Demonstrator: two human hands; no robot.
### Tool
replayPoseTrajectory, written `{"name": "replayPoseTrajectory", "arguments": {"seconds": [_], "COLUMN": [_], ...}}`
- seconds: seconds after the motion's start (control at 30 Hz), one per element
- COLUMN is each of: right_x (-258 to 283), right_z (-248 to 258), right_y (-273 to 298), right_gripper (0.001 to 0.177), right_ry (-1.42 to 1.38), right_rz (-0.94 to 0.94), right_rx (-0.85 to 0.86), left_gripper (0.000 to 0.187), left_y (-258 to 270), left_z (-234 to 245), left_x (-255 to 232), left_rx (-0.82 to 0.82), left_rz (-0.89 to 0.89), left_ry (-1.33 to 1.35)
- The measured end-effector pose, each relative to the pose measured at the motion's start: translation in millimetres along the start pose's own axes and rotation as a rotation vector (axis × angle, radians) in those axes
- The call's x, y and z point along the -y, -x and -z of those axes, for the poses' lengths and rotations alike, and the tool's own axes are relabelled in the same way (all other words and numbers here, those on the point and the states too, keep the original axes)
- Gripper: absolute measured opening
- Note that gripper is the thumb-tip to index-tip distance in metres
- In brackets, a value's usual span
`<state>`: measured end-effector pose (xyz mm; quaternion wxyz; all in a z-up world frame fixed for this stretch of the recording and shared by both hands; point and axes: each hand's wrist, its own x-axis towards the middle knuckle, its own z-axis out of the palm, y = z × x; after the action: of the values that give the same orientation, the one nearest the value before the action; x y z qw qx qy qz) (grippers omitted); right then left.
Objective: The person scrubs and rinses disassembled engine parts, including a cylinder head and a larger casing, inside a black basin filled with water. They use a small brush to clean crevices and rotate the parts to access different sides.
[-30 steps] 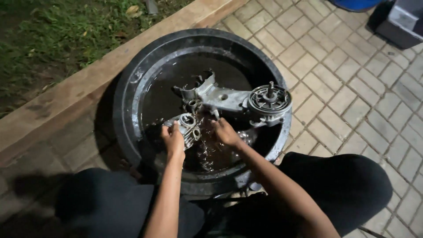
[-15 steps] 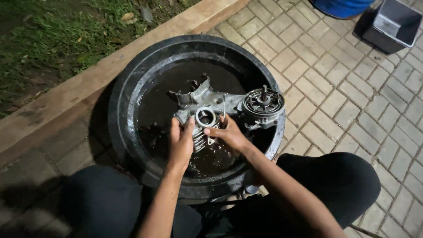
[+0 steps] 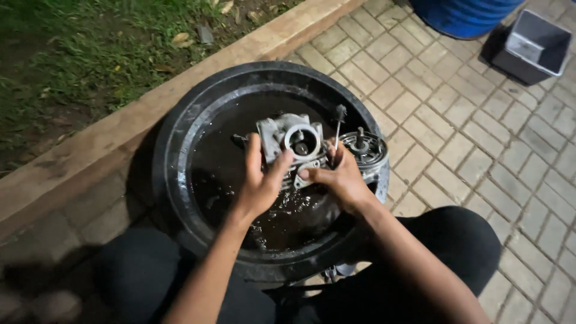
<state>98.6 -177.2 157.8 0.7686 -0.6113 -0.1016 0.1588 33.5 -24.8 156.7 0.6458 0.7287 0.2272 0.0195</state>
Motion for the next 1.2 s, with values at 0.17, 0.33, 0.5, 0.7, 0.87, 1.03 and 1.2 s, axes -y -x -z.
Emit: {"name": "replayPoseTrajectory", "arguments": {"seconds": [0.17,0.33,0.5,0.7,0.87,1.03,1.2], "right_x": [-32.4,-13.0,6.1,7.8,25.1,16.3,5.9], "right_z": [9.7,3.8,-12.8,-16.1,-29.3,-22.0,-21.7], "right_y": [-4.1,5.4,10.4,13.2,22.3,29.2,36.8], "right_gripper": [0.052,0.057,0.047,0.051,0.062,0.061,0.074], "right_ry": [0.048,0.058,-0.061,0.001,-0.102,-0.004,0.126], "right_rz": [-0.045,-0.071,-0.107,-0.085,0.01,0.042,0.068], "right_rx": [-0.023,-0.038,-0.064,-0.033,0.128,0.19,0.29], "left_gripper": [0.106,0.106,0.11,0.106,0.082,0.083,0.075], "left_y": [10.3,-0.1,3.5,-0.7,10.7,7.5,26.3], "left_z": [-4.3,-6.7,-0.9,-3.9,-11.6,16.8,30.0], "left_x": [34.5,69.7,61.8,71.1,70.9,58.3,36.3], "left_rx": [0.023,-0.123,-0.285,-0.154,0.183,0.128,0.056], "left_rz": [-0.487,-0.659,-0.803,-0.737,-0.359,-0.333,-0.235], "left_ry": [0.226,0.074,-0.241,0.076,0.789,0.714,0.627]}}
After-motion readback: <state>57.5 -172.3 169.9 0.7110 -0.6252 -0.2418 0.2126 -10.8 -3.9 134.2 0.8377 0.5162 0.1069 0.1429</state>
